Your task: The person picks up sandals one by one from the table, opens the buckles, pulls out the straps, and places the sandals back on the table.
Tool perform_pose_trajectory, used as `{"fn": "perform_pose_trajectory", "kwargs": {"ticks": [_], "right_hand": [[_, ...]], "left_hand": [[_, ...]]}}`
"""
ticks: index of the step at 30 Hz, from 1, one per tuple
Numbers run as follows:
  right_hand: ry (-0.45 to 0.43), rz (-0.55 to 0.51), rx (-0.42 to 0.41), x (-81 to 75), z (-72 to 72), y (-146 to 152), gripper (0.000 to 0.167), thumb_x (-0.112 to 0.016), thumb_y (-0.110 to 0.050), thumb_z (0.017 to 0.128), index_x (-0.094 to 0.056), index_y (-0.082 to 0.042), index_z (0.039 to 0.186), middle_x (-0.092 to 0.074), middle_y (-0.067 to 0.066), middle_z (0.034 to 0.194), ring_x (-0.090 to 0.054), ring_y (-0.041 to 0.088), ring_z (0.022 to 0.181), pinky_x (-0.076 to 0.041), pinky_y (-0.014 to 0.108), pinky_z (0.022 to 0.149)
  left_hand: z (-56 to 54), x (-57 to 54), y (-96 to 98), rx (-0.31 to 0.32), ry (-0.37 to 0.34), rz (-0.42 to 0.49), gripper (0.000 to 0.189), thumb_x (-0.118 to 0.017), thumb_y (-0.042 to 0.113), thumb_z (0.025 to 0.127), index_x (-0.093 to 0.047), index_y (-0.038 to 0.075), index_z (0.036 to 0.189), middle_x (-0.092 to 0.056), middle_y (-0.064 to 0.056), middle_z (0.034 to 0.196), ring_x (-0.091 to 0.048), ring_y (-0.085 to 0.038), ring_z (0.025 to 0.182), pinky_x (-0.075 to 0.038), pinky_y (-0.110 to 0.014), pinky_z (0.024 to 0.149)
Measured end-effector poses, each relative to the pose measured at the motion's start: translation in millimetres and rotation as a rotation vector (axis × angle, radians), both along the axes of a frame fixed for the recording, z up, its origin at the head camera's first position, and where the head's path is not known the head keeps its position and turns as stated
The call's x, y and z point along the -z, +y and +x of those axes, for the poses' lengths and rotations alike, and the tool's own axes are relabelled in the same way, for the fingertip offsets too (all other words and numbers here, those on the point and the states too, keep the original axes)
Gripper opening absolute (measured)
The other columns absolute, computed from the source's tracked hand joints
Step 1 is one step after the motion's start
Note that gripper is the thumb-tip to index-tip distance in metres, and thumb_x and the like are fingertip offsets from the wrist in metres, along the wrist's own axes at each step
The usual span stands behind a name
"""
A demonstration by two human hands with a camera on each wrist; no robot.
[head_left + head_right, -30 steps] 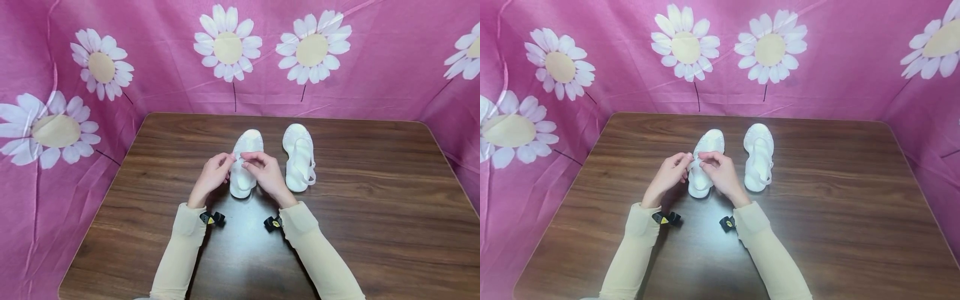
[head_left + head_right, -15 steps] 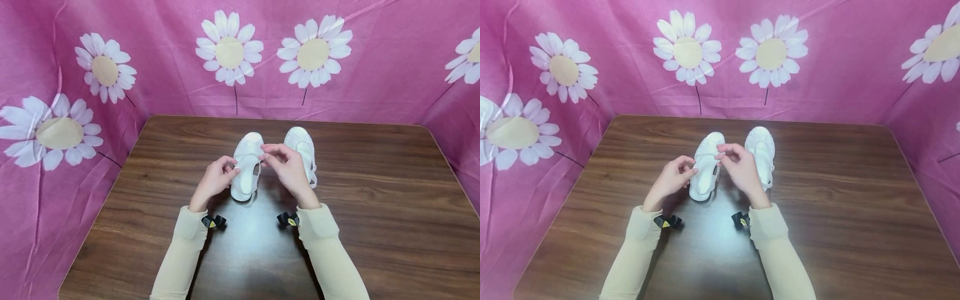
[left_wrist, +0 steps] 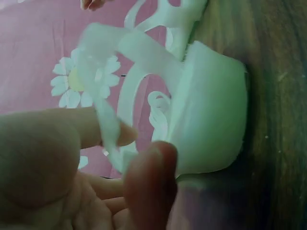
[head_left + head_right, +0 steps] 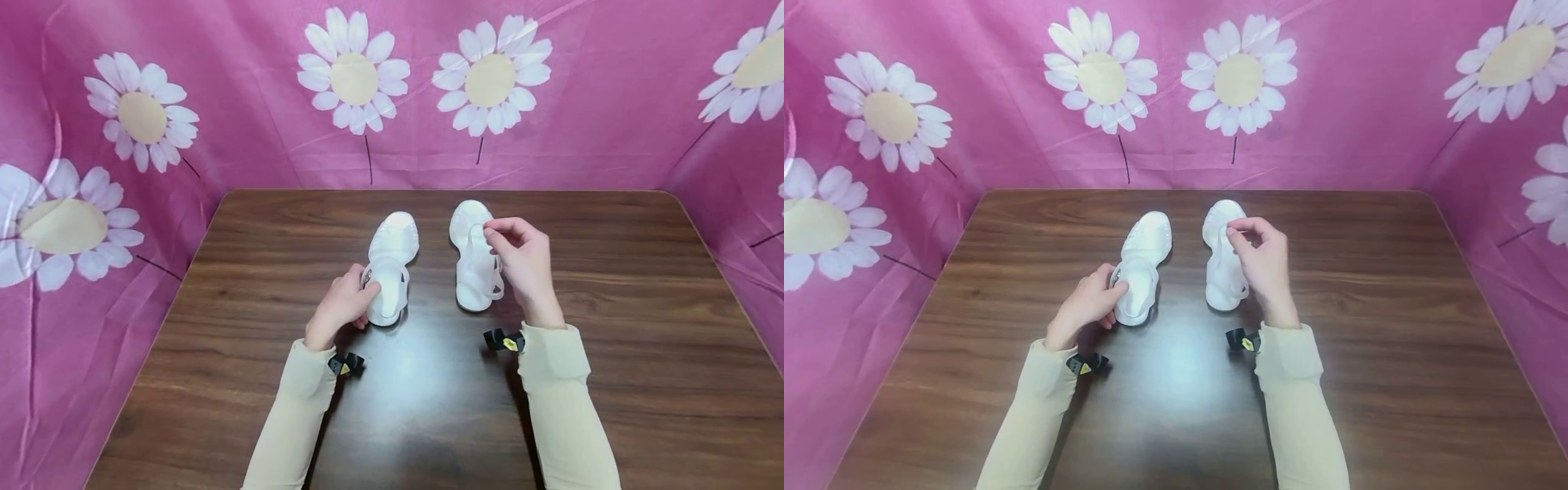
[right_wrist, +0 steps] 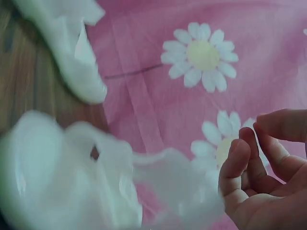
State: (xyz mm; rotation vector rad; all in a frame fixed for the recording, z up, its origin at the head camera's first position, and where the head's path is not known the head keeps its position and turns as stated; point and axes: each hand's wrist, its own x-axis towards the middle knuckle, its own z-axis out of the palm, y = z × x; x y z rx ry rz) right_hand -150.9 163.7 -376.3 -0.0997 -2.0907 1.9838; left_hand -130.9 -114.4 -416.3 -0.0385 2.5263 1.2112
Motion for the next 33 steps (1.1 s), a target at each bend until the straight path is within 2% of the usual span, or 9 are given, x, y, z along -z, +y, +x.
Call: {"fn": "perform_pose_trajectory", "kwargs": {"ticks": [5,10,14,18,21,25,30,33], "right_hand": [[-0.033,-0.004,0.03,5.4,0.4,16,0.004,-0.066,-0.002,0.087,-0.069,-0.003,0.09,-0.064,-0.008,0.073,-0.053,0.006,0.06,-0.045,0.014,0.056],[-0.076,0.026,0.047,14.2,-0.3,27,0.011,-0.066,-0.002,0.087,-0.067,0.003,0.096,-0.065,-0.01,0.074,-0.054,0.003,0.061,-0.046,0.014,0.057],[-0.132,0.115,0.04,21.4,1.4,36,0.011,-0.065,-0.008,0.089,-0.067,-0.003,0.098,-0.064,-0.014,0.078,-0.056,0.004,0.065,-0.048,0.015,0.061],[-0.22,0.229,-0.034,28.0,4.4,44,0.024,-0.063,-0.019,0.092,-0.062,-0.003,0.11,-0.061,-0.013,0.088,-0.059,0.007,0.074,-0.052,0.018,0.067],[-0.284,0.255,-0.127,33.1,5.4,49,0.043,-0.062,-0.026,0.093,-0.054,0.005,0.123,-0.059,-0.002,0.102,-0.06,0.004,0.079,-0.054,0.019,0.07],[-0.361,0.289,-0.251,38.9,4.5,51,0.056,-0.061,-0.033,0.094,-0.046,0.006,0.131,-0.053,0.016,0.121,-0.06,0.0,0.081,-0.055,0.019,0.072],[-0.405,0.395,-0.312,43.5,3.5,50,0.057,-0.062,-0.037,0.093,-0.047,0.004,0.13,-0.053,0.021,0.126,-0.059,0.005,0.082,-0.053,0.018,0.071],[-0.381,0.456,-0.309,44.4,3.9,48,0.052,-0.061,-0.033,0.093,-0.05,0.005,0.127,-0.056,0.022,0.122,-0.057,0.011,0.084,-0.051,0.018,0.069]], "left_hand": [[-1.2,1.3,1.7,-0.04,0.026,0.012,0.022,-0.043,0.02,0.09,-0.053,0.003,0.101,-0.059,-0.012,0.056,-0.055,-0.016,0.035,-0.053,-0.039,0.042],[-2.1,2.1,0.8,-0.071,0.038,0.035,0.025,-0.042,0.017,0.093,-0.054,-0.001,0.104,-0.059,-0.012,0.057,-0.055,-0.014,0.034,-0.053,-0.039,0.042],[-6.1,2.1,-0.8,-0.086,0.038,0.046,0.025,-0.042,0.016,0.095,-0.054,-0.003,0.106,-0.06,-0.014,0.059,-0.056,-0.014,0.035,-0.053,-0.039,0.044],[-12.7,1.7,-1.2,-0.098,0.044,0.035,0.026,-0.041,0.017,0.097,-0.054,-0.003,0.106,-0.061,-0.016,0.065,-0.058,-0.014,0.037,-0.055,-0.038,0.046],[-18.0,1.5,-0.5,-0.109,0.053,0.038,0.028,-0.039,0.018,0.097,-0.054,-0.003,0.108,-0.061,-0.016,0.066,-0.059,-0.014,0.038,-0.055,-0.038,0.048],[-23.6,2.4,-0.4,-0.129,0.075,0.063,0.03,-0.037,0.019,0.098,-0.054,-0.003,0.109,-0.061,-0.015,0.063,-0.06,-0.015,0.039,-0.055,-0.039,0.048],[-28.5,4.6,-1.7,-0.158,0.085,0.073,0.028,-0.036,0.02,0.098,-0.053,-0.002,0.102,-0.061,-0.014,0.061,-0.06,-0.015,0.039,-0.056,-0.039,0.05],[-30.6,4.6,-2.7,-0.173,0.084,0.068,0.028,-0.036,0.021,0.099,-0.052,-0.002,0.103,-0.061,-0.015,0.064,-0.061,-0.015,0.04,-0.056,-0.038,0.052]]}}
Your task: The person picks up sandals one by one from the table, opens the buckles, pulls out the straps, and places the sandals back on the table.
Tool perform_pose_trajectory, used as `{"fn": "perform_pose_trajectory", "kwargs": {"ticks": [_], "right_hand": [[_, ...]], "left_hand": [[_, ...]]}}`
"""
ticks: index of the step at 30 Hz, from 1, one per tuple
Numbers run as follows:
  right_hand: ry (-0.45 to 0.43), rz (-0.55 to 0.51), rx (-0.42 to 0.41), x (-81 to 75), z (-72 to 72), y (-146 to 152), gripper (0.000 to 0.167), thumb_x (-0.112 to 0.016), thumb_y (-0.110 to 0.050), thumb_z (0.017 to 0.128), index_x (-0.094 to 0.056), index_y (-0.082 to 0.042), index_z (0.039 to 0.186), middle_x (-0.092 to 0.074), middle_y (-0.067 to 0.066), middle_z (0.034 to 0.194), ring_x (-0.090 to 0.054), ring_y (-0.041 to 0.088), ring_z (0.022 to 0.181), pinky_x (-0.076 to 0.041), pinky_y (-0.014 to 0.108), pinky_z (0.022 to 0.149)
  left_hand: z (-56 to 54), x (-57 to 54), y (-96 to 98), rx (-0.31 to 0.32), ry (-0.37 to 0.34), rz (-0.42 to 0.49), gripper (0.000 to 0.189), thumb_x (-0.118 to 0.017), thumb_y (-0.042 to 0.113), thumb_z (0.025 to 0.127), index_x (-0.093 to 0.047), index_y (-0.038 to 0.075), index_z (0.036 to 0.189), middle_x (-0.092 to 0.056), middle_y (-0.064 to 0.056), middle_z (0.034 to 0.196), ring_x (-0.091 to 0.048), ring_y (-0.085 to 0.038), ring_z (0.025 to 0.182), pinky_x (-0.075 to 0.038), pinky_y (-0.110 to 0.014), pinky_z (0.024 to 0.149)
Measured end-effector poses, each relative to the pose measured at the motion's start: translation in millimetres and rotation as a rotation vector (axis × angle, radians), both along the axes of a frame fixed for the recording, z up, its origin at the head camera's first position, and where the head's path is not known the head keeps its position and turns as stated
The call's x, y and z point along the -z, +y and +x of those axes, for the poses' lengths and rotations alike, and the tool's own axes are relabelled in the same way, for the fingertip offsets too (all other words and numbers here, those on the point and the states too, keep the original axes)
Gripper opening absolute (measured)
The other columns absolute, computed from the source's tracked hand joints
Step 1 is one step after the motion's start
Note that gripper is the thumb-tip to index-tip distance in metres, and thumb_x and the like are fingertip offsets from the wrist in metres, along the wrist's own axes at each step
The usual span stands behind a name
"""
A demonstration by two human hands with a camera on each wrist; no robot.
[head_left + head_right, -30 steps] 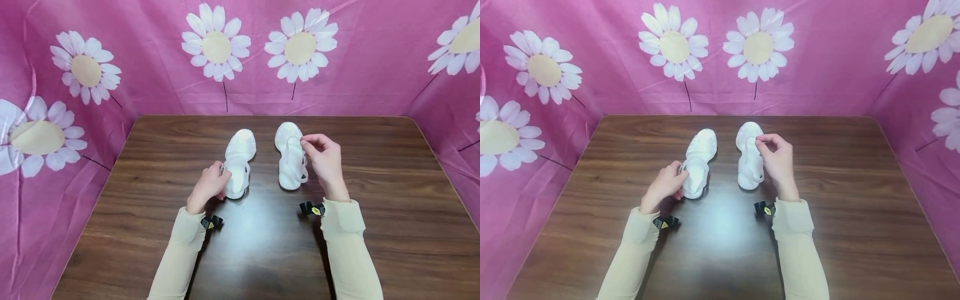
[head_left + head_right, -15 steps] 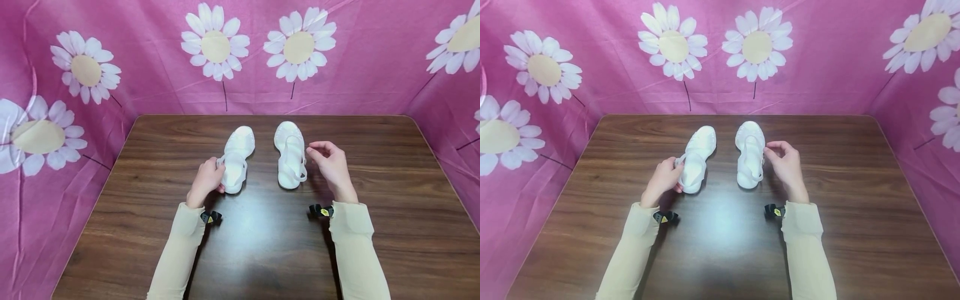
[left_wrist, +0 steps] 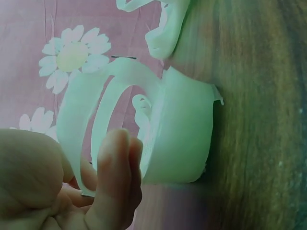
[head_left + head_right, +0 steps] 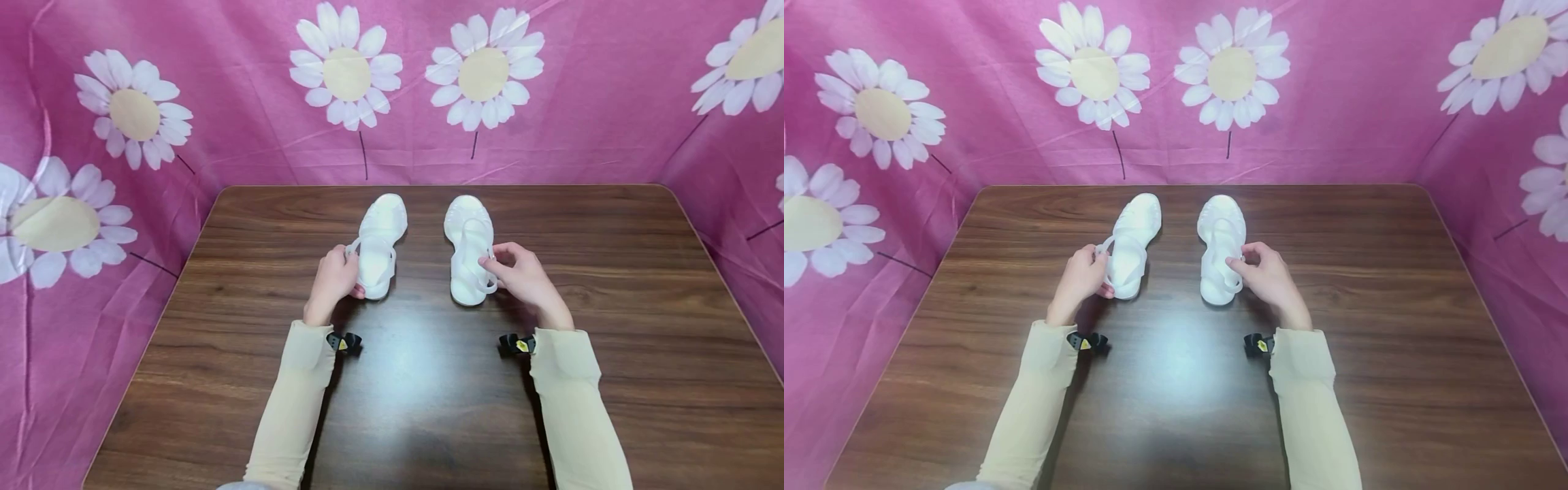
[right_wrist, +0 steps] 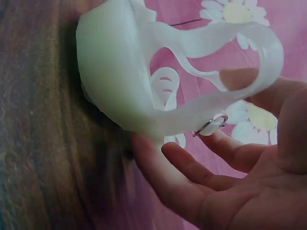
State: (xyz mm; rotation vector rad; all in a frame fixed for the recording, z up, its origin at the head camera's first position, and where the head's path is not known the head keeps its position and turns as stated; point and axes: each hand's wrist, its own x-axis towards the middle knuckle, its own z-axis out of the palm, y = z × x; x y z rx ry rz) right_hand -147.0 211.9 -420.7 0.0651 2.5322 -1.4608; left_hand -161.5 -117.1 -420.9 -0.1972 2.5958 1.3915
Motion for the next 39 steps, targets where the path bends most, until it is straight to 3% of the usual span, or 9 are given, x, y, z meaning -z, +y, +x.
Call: {"fn": "perform_pose_trajectory", "kwargs": {"ticks": [9,16,24,26,29,31,33,36,39], "right_hand": [[0.119,0.049,0.022,-0.9,2.2,-2,0.034,-0.058,-0.007,0.09,-0.057,0.008,0.12,-0.063,0.027,0.111,-0.056,0.002,0.077,-0.046,0.014,0.067],[0.162,0.075,0.031,0.4,2.6,-6,0.033,-0.055,-0.004,0.088,-0.062,0.006,0.118,-0.068,0.023,0.108,-0.059,0.007,0.079,-0.045,0.013,0.067],[0.162,0.068,0.032,3.0,1.4,-13,0.035,-0.056,-0.004,0.087,-0.062,0.004,0.12,-0.068,0.023,0.114,-0.063,0.012,0.085,-0.045,0.011,0.067],[0.166,0.048,0.034,4.1,1.4,-13,0.034,-0.057,-0.004,0.088,-0.062,0.005,0.121,-0.067,0.024,0.114,-0.062,0.006,0.082,-0.046,0.01,0.067],[0.164,0.003,0.035,4.8,1.9,-13,0.035,-0.06,-0.007,0.09,-0.061,0.006,0.122,-0.066,0.026,0.113,-0.058,-0.004,0.078,-0.045,0.009,0.067],[0.161,-0.019,0.035,4.6,2.1,-13,0.036,-0.061,-0.01,0.091,-0.06,0.006,0.123,-0.066,0.026,0.112,-0.057,-0.007,0.078,-0.045,0.009,0.068],[0.161,-0.024,0.034,4.5,2.2,-13,0.035,-0.062,-0.011,0.091,-0.061,0.005,0.122,-0.066,0.025,0.11,-0.056,-0.007,0.078,-0.045,0.009,0.068],[0.177,-0.014,0.019,5.5,1.3,-14,0.032,-0.062,-0.009,0.091,-0.062,0.005,0.12,-0.067,0.024,0.108,-0.057,-0.006,0.078,-0.045,0.009,0.068],[0.184,-0.012,-0.012,7.1,0.2,-15,0.032,-0.061,-0.009,0.091,-0.063,0.005,0.12,-0.067,0.023,0.107,-0.057,-0.006,0.078,-0.045,0.01,0.069]], "left_hand": [[-7.8,-0.2,-5.4,-0.054,-0.004,0.036,0.031,-0.035,0.021,0.1,-0.05,-0.002,0.113,-0.061,-0.016,0.067,-0.062,-0.016,0.041,-0.057,-0.04,0.052],[-10.7,0.3,-8.8,-0.057,-0.025,0.076,0.037,-0.034,0.022,0.099,-0.047,-0.002,0.124,-0.06,-0.011,0.059,-0.062,-0.016,0.043,-0.057,-0.04,0.053],[-6.9,0.0,-10.0,-0.013,0.011,-0.012,0.035,-0.038,0.032,0.1,-0.055,0.002,0.11,-0.06,-0.009,0.055,-0.06,-0.018,0.045,-0.055,-0.035,0.052],[-5.4,-0.6,-9.7,-0.012,0.033,-0.077,0.038,-0.041,0.036,0.1,-0.056,0.003,0.112,-0.064,-0.012,0.063,-0.063,-0.022,0.054,-0.055,-0.035,0.058],[-2.0,-5.6,-8.5,-0.026,0.057,-0.19,0.047,-0.043,0.042,0.098,-0.053,0.003,0.122,-0.064,-0.021,0.098,-0.064,-0.032,0.086,-0.052,-0.041,0.079],[1.8,-11.2,-5.8,-0.059,0.09,-0.242,0.051,-0.045,0.044,0.097,-0.05,0.004,0.129,-0.051,-0.024,0.119,-0.059,-0.038,0.098,-0.048,-0.047,0.087],[6.2,-18.1,-0.9,-0.099,0.165,-0.25,0.052,-0.049,0.041,0.096,-0.047,0.005,0.133,-0.041,-0.023,0.126,-0.055,-0.04,0.101,-0.045,-0.05,0.09],[13.9,-29.5,11.5,-0.14,0.342,-0.199,0.046,-0.054,0.033,0.094,-0.051,0.005,0.13,-0.04,-0.02,0.122,-0.055,-0.037,0.093,-0.045,-0.048,0.084],[21.3,-40.5,29.7,-0.097,0.501,-0.099,0.034,-0.058,0.022,0.092,-0.059,0.003,0.121,-0.05,-0.018,0.113,-0.055,-0.03,0.089,-0.046,-0.041,0.081]]}}
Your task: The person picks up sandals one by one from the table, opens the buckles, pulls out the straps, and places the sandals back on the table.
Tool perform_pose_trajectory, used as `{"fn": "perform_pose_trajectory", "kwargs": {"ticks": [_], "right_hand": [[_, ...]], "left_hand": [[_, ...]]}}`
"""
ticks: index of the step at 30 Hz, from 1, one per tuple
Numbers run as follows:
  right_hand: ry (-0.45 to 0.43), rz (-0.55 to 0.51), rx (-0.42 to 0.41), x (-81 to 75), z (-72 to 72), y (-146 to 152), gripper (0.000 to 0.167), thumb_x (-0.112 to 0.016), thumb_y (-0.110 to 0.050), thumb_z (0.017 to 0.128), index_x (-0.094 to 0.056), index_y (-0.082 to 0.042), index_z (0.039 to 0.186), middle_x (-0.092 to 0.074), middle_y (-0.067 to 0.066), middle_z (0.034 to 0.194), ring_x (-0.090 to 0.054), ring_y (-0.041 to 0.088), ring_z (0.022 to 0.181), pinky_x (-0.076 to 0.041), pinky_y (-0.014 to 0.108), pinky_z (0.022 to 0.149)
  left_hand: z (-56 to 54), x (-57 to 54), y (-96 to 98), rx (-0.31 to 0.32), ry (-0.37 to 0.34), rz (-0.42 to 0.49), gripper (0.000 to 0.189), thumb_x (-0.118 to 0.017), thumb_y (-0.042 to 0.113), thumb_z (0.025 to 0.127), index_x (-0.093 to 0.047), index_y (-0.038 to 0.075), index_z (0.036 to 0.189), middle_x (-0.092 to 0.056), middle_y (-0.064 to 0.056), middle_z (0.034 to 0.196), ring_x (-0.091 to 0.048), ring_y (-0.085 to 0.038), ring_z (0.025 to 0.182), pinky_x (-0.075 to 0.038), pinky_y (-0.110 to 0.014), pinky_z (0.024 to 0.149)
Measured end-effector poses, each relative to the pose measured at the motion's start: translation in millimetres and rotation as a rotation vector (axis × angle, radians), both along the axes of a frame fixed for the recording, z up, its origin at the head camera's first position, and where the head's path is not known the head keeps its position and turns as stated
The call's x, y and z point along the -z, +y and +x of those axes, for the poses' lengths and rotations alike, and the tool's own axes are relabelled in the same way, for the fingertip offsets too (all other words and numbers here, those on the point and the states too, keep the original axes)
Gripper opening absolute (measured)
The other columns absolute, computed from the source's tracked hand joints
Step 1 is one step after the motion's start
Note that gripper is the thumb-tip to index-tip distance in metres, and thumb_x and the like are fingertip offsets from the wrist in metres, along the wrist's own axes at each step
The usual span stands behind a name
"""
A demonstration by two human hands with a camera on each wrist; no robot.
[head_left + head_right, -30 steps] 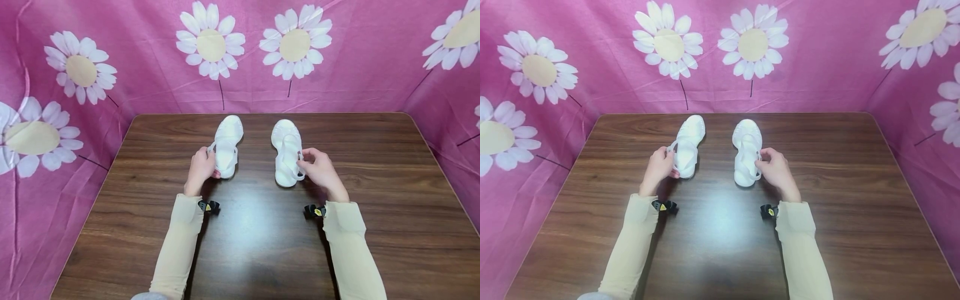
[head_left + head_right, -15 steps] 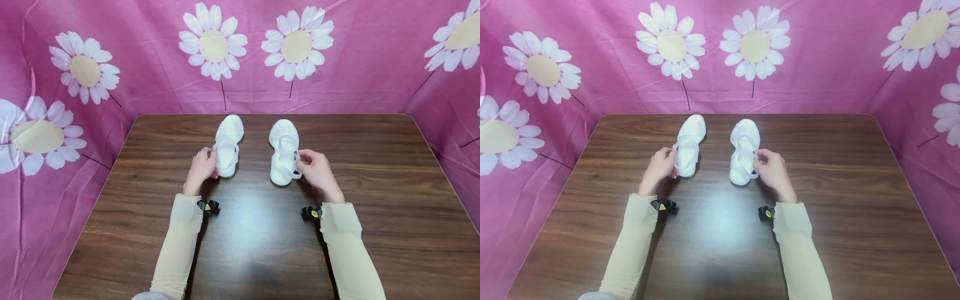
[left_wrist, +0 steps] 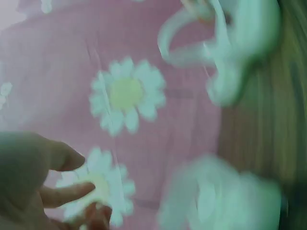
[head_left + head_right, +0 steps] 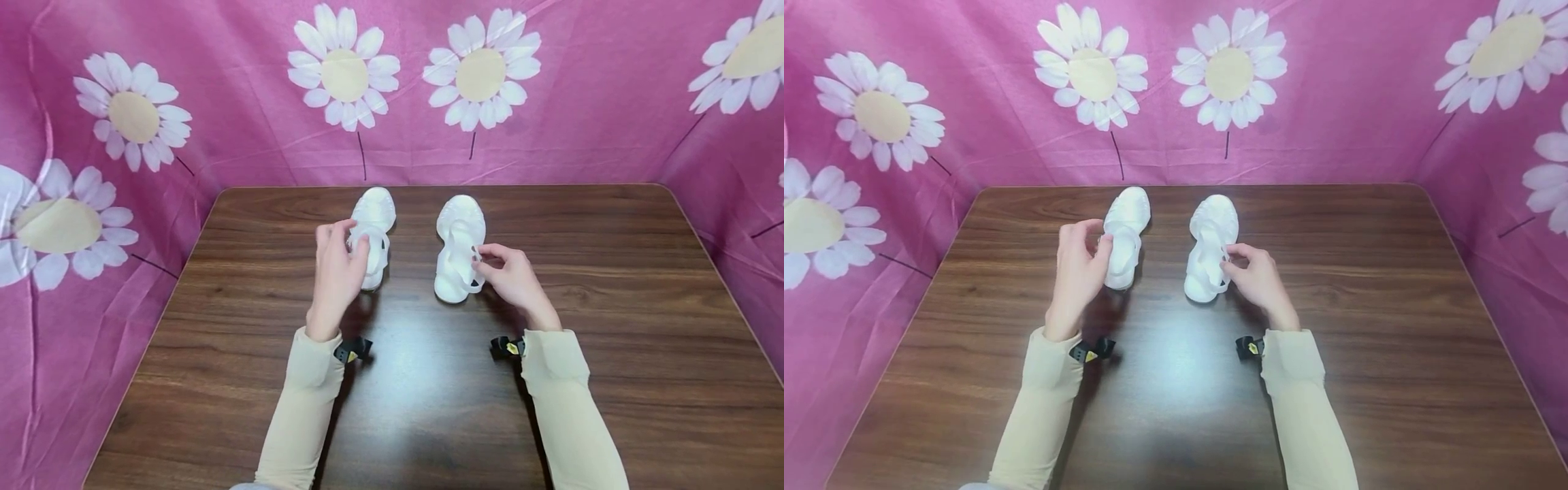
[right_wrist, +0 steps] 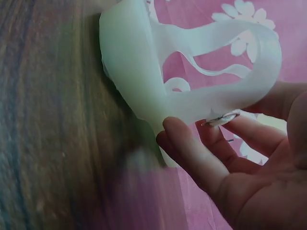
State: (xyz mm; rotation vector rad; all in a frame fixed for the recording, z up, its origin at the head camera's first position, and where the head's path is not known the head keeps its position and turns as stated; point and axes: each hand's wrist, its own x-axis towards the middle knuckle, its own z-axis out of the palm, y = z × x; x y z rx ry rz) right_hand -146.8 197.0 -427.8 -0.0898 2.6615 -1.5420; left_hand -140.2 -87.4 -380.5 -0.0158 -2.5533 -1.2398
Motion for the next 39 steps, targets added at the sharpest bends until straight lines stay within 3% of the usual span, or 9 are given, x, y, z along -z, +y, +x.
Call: {"fn": "perform_pose_trajectory", "kwargs": {"ticks": [2,4,8,12,17,24,30,35,39], "right_hand": [[-0.012,-0.004,-0.024,0.2,-0.4,-2,0.032,-0.062,-0.011,0.091,-0.063,0.004,0.12,-0.067,0.022,0.107,-0.058,-0.004,0.08,-0.046,0.011,0.07],[-0.036,-0.025,-0.046,0.4,-0.5,-3,0.032,-0.061,-0.013,0.092,-0.062,0.003,0.12,-0.067,0.022,0.108,-0.061,0.0,0.08,-0.048,0.014,0.071],[-0.087,-0.086,-0.073,0.0,0.3,-4,0.032,-0.059,-0.015,0.095,-0.062,0.004,0.12,-0.066,0.025,0.11,-0.067,0.008,0.079,-0.054,0.021,0.073],[-0.12,-0.157,-0.113,-0.1,0.7,-4,0.033,-0.058,-0.013,0.096,-0.061,0.008,0.12,-0.063,0.028,0.115,-0.068,0.005,0.079,-0.056,0.024,0.076],[-0.128,-0.218,-0.169,-1.1,1.6,-5,0.032,-0.055,-0.009,0.097,-0.059,0.014,0.119,-0.061,0.032,0.118,-0.067,0.0,0.082,-0.057,0.026,0.078],[-0.155,-0.177,-0.173,1.4,1.0,-10,0.027,-0.06,-0.012,0.094,-0.065,0.009,0.111,-0.067,0.021,0.102,-0.068,0.008,0.074,-0.057,0.026,0.072],[-0.146,-0.201,-0.144,0.4,-0.4,-11,0.027,-0.061,-0.008,0.093,-0.062,0.011,0.112,-0.07,0.02,0.091,-0.068,0.01,0.071,-0.058,0.028,0.07],[-0.167,-0.18,-0.144,-0.4,-0.6,-9,0.029,-0.062,-0.007,0.092,-0.059,0.008,0.117,-0.069,0.026,0.098,-0.07,0.013,0.077,-0.058,0.029,0.073],[-0.164,-0.16,-0.145,-1.0,-0.2,-10,0.026,-0.065,-0.007,0.09,-0.06,0.008,0.111,-0.069,0.025,0.097,-0.069,0.013,0.077,-0.058,0.03,0.072]], "left_hand": [[4.6,-4.3,14.2,0.097,0.034,0.051,0.026,-0.059,0.017,0.092,-0.064,0.003,0.114,-0.058,-0.014,0.106,-0.057,-0.026,0.087,-0.048,-0.036,0.078],[8.4,-4.8,29.4,0.221,0.007,0.087,0.022,-0.06,0.016,0.092,-0.067,0.004,0.109,-0.064,-0.011,0.1,-0.06,-0.021,0.086,-0.049,-0.032,0.077],[12.6,3.6,58.6,0.448,-0.151,0.037,0.028,-0.06,0.025,0.094,-0.067,0.006,0.113,-0.067,-0.007,0.102,-0.063,-0.016,0.091,-0.051,-0.026,0.081],[11.7,18.6,79.8,0.556,-0.272,-0.061,0.043,-0.063,0.037,0.091,-0.063,0.007,0.121,-0.067,-0.006,0.109,-0.064,-0.014,0.096,-0.051,-0.025,0.083],[9.6,32.1,88.5,0.578,-0.313,-0.11,0.045,-0.066,0.035,0.089,-0.061,0.006,0.124,-0.068,-0.006,0.11,-0.062,-0.016,0.097,-0.049,-0.025,0.083],[3.1,42.9,85.1,0.558,-0.263,-0.096,0.025,-0.059,0.017,0.091,-0.069,0.005,0.111,-0.074,-0.006,0.097,-0.066,-0.015,0.087,-0.05,-0.024,0.079],[-1.5,48.1,83.2,0.544,-0.273,-0.078,0.022,-0.057,0.013,0.093,-0.072,0.006,0.108,-0.073,-0.005,0.102,-0.064,-0.016,0.09,-0.05,-0.025,0.081],[-2.8,49.9,83.1,0.536,-0.287,-0.076,0.022,-0.057,0.013,0.094,-0.071,0.007,0.109,-0.072,-0.005,0.104,-0.063,-0.016,0.092,-0.049,-0.027,0.082],[-2.7,50.4,83.3,0.527,-0.294,-0.075,0.022,-0.056,0.014,0.094,-0.071,0.008,0.109,-0.072,-0.004,0.105,-0.063,-0.015,0.093,-0.049,-0.027,0.083]]}}
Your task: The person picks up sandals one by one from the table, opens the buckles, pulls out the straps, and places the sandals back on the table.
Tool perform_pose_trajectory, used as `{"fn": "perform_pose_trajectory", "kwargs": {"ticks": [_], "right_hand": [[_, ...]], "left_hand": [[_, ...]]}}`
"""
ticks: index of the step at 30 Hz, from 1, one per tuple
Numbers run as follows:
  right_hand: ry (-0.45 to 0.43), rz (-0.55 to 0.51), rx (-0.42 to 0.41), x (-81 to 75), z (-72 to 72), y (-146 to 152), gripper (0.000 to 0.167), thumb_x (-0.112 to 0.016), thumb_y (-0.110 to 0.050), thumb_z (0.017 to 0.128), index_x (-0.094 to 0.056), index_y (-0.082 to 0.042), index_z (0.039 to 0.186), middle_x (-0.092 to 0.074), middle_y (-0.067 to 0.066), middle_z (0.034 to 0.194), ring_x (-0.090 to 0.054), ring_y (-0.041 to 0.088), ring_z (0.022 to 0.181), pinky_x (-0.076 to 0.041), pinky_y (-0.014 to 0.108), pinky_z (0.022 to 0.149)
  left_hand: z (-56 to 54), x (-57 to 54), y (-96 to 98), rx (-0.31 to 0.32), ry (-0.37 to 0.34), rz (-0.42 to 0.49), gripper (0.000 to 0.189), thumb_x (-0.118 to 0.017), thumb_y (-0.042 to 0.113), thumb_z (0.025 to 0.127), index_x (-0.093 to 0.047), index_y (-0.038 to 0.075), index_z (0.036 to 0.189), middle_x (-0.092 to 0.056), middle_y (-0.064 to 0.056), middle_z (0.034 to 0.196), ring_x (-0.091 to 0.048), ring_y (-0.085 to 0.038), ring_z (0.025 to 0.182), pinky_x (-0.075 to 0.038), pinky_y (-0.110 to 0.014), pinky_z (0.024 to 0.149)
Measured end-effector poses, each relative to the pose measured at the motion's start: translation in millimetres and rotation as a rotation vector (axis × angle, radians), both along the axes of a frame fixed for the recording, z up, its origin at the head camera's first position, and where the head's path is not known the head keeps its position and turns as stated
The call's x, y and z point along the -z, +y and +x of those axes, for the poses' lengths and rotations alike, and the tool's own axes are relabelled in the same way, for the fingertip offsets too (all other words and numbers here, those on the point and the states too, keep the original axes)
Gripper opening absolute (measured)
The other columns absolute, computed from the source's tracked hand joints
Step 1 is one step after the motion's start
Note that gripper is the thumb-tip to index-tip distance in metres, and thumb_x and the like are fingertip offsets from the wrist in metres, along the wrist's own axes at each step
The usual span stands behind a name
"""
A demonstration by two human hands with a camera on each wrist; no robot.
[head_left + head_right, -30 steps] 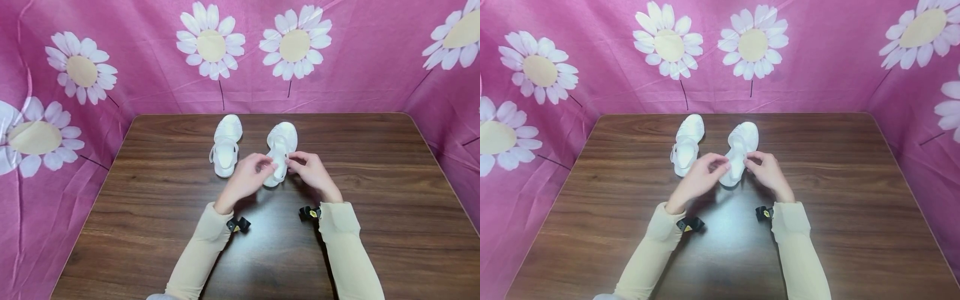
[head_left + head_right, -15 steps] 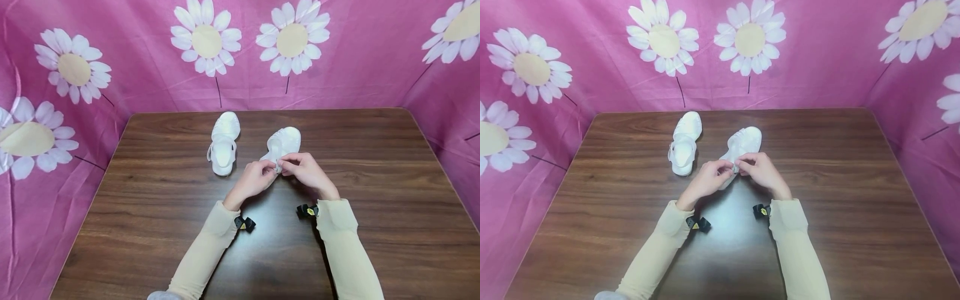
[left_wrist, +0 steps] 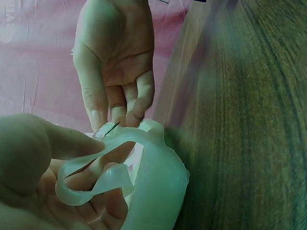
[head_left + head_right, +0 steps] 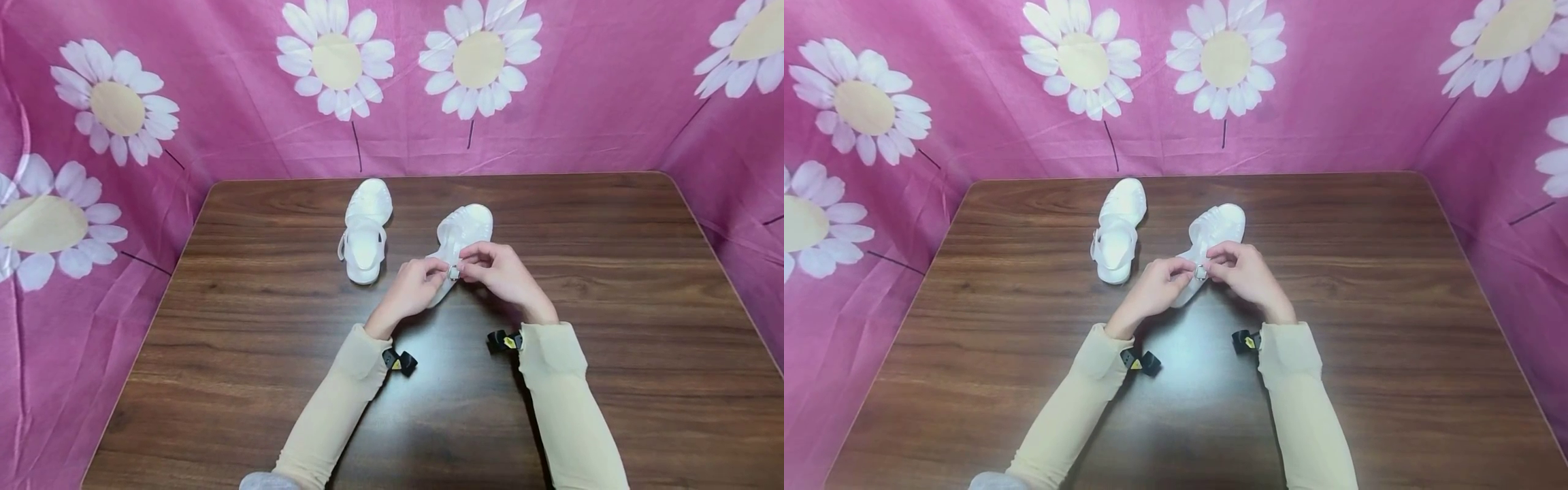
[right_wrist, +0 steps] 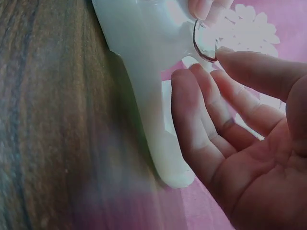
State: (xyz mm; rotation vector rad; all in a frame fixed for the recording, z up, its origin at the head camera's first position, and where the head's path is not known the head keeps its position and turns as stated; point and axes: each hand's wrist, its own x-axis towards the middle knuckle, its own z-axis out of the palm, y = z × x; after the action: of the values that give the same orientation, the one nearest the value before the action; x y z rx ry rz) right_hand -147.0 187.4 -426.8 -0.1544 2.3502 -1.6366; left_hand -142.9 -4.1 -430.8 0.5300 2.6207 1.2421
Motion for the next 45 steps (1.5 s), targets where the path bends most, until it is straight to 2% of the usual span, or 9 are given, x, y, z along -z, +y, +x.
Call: {"fn": "perform_pose_trajectory", "kwargs": {"ticks": [7,13,18,23,27,35,40,45], "right_hand": [[0.014,0.077,-0.001,-3.7,2.2,-1,0.014,-0.067,-0.008,0.088,-0.064,0.006,0.09,-0.07,0.014,0.078,-0.068,0.012,0.067,-0.059,0.032,0.066],[0.015,0.209,-0.026,-6.9,4.7,-2,0.019,-0.071,-0.021,0.087,-0.069,-0.003,0.084,-0.07,0.006,0.072,-0.069,0.015,0.066,-0.054,0.025,0.064],[0.006,0.259,-0.026,-6.8,5.7,-2,0.022,-0.071,-0.027,0.087,-0.07,-0.005,0.083,-0.072,0.007,0.073,-0.07,0.016,0.067,-0.05,0.023,0.064],[0.015,0.271,-0.034,-9.4,6.1,-3,0.023,-0.07,-0.027,0.088,-0.072,-0.004,0.085,-0.073,0.008,0.074,-0.071,0.016,0.068,-0.051,0.022,0.066],[0.008,0.25,-0.038,-11.3,5.8,-4,0.023,-0.07,-0.025,0.088,-0.073,-0.003,0.087,-0.073,0.009,0.074,-0.072,0.02,0.069,-0.052,0.021,0.066],[0.01,0.242,-0.057,-11.5,4.5,-4,0.021,-0.068,-0.022,0.089,-0.073,-0.002,0.09,-0.073,0.009,0.076,-0.072,0.018,0.069,-0.053,0.021,0.066],[0.054,0.288,-0.052,-11.7,4.7,-7,0.017,-0.067,-0.021,0.088,-0.074,-0.005,0.086,-0.072,0.006,0.073,-0.07,0.015,0.065,-0.051,0.022,0.062],[0.111,0.363,-0.032,-13.2,5.4,-9,0.011,-0.065,-0.017,0.082,-0.074,-0.01,0.081,-0.07,0.0,0.068,-0.064,0.011,0.06,-0.048,0.023,0.06]], "left_hand": [[0.5,0.0,-0.1,-0.018,-0.007,0.025,0.022,-0.056,0.015,0.094,-0.072,0.008,0.108,-0.073,-0.004,0.105,-0.063,-0.015,0.091,-0.049,-0.027,0.082],[0.1,-0.3,-1.9,0.021,-0.009,0.025,0.025,-0.055,0.017,0.094,-0.071,0.007,0.11,-0.071,-0.006,0.11,-0.065,-0.017,0.1,-0.05,-0.029,0.087],[-0.5,-3.1,-5.5,0.108,-0.027,-0.004,0.026,-0.054,0.019,0.096,-0.069,0.008,0.113,-0.07,-0.005,0.113,-0.063,-0.018,0.105,-0.048,-0.029,0.092],[-1.6,-4.3,-7.0,0.156,-0.019,-0.017,0.027,-0.054,0.022,0.097,-0.069,0.011,0.116,-0.071,-0.003,0.109,-0.062,-0.016,0.097,-0.047,-0.027,0.086],[-1.9,-4.8,-8.3,0.163,-0.021,-0.019,0.027,-0.054,0.019,0.096,-0.069,0.012,0.117,-0.071,-0.003,0.11,-0.061,-0.015,0.095,-0.046,-0.026,0.085],[-2.3,-5.3,-9.3,0.161,-0.028,-0.018,0.026,-0.055,0.019,0.096,-0.069,0.012,0.117,-0.071,-0.003,0.111,-0.061,-0.015,0.097,-0.046,-0.026,0.086],[-1.8,-6.1,-9.7,0.159,-0.034,-0.016,0.028,-0.055,0.019,0.096,-0.069,0.012,0.119,-0.07,-0.004,0.113,-0.062,-0.016,0.1,-0.047,-0.028,0.089],[-2.6,-4.8,-8.8,0.166,-0.023,-0.034,0.029,-0.054,0.019,0.096,-0.067,0.01,0.121,-0.07,-0.005,0.117,-0.062,-0.018,0.106,-0.048,-0.029,0.093]]}}
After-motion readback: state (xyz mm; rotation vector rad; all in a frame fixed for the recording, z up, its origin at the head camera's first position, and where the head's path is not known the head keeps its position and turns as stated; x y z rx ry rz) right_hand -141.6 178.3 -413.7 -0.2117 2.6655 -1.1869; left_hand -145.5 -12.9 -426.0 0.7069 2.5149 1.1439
